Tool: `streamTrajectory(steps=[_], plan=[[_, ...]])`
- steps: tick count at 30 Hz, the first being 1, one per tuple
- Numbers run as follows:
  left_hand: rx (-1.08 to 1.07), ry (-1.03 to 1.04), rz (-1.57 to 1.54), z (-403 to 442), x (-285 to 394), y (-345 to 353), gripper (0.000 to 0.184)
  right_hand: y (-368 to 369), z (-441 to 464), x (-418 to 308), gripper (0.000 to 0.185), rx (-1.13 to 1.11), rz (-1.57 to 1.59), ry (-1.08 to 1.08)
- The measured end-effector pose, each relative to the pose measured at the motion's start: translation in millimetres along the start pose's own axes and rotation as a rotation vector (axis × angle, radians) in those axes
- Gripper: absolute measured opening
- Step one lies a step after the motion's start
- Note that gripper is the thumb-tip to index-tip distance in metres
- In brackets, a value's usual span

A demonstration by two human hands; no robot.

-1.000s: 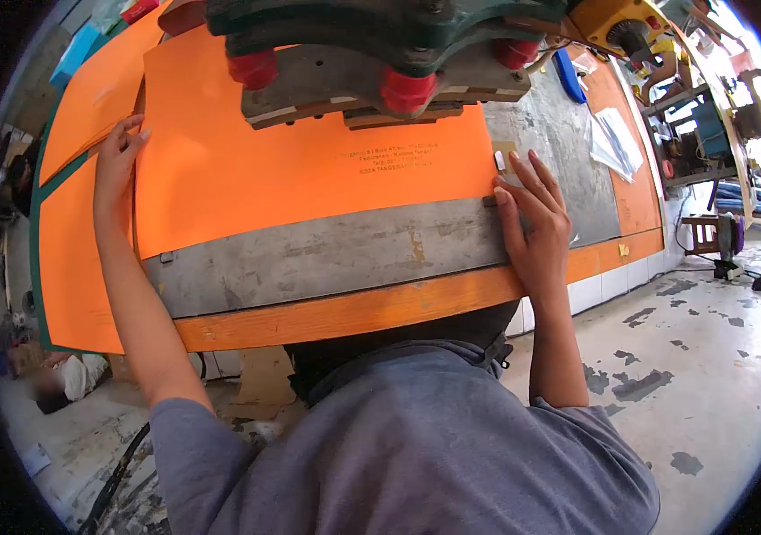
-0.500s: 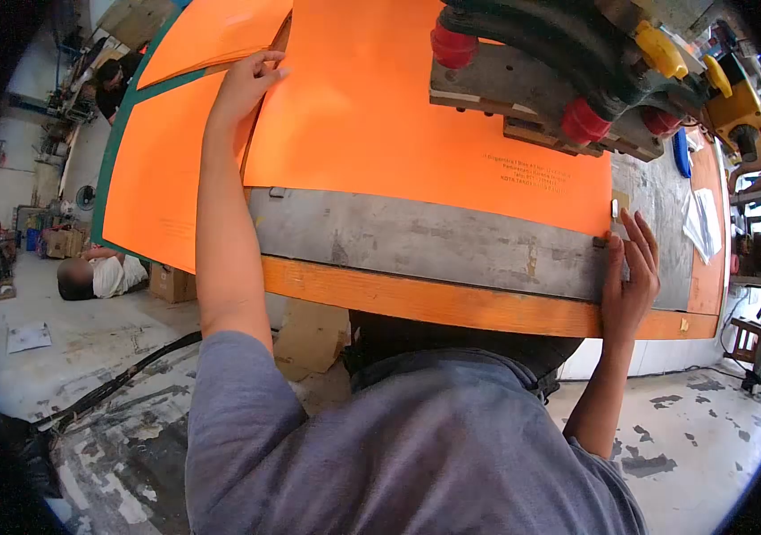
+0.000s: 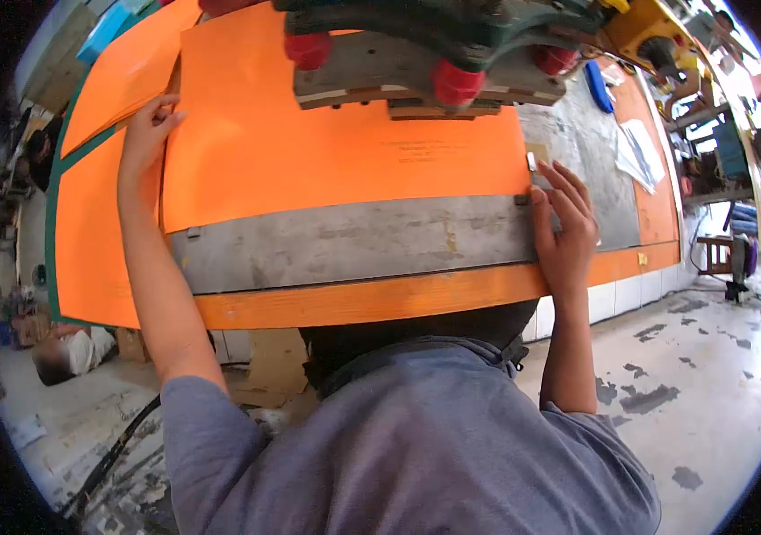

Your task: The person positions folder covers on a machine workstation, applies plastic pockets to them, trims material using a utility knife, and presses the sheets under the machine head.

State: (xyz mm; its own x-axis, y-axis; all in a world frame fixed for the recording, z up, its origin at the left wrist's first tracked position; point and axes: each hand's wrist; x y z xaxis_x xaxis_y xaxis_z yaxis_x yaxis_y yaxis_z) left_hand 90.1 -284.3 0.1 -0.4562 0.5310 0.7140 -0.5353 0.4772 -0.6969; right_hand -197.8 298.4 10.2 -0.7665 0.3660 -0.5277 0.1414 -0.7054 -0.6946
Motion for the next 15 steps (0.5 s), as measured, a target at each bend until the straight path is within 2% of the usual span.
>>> streamTrajectory(steps=[2,9,11,15], plan=[[0.064,-0.057,0.017,-8.5,15.3,2.5,0.051,1.4,-0.4,-1.5,0.02,-0.013,-0.019,0.005],[0.033,-0.025,0.142,1.9,3.6,-5.0,0.048,2.3,-1.2,-5.1,0.016,0.011,-0.048,-0.033],[0.044,-0.023,0.125,3.1,3.8,-4.4,0.035,2.1,-2.6,-3.5,0.015,0.016,-0.033,-0.052],[0.067,0.047,0.183,5.6,-2.6,-5.8,0.032,2.6,-2.8,-5.3,0.011,0.034,-0.02,-0.094]])
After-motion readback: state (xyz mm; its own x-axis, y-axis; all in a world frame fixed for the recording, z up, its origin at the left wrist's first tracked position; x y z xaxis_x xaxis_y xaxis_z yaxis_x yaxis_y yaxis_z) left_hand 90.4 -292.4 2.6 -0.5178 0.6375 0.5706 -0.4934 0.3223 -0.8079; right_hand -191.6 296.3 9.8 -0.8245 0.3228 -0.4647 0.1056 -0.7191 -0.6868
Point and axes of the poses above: each hand's wrist, its own z-axis towards the middle knuckle, its own y-axis out of the palm, x = y × z, and after that the axes turned 7 degrees about z, right-handed
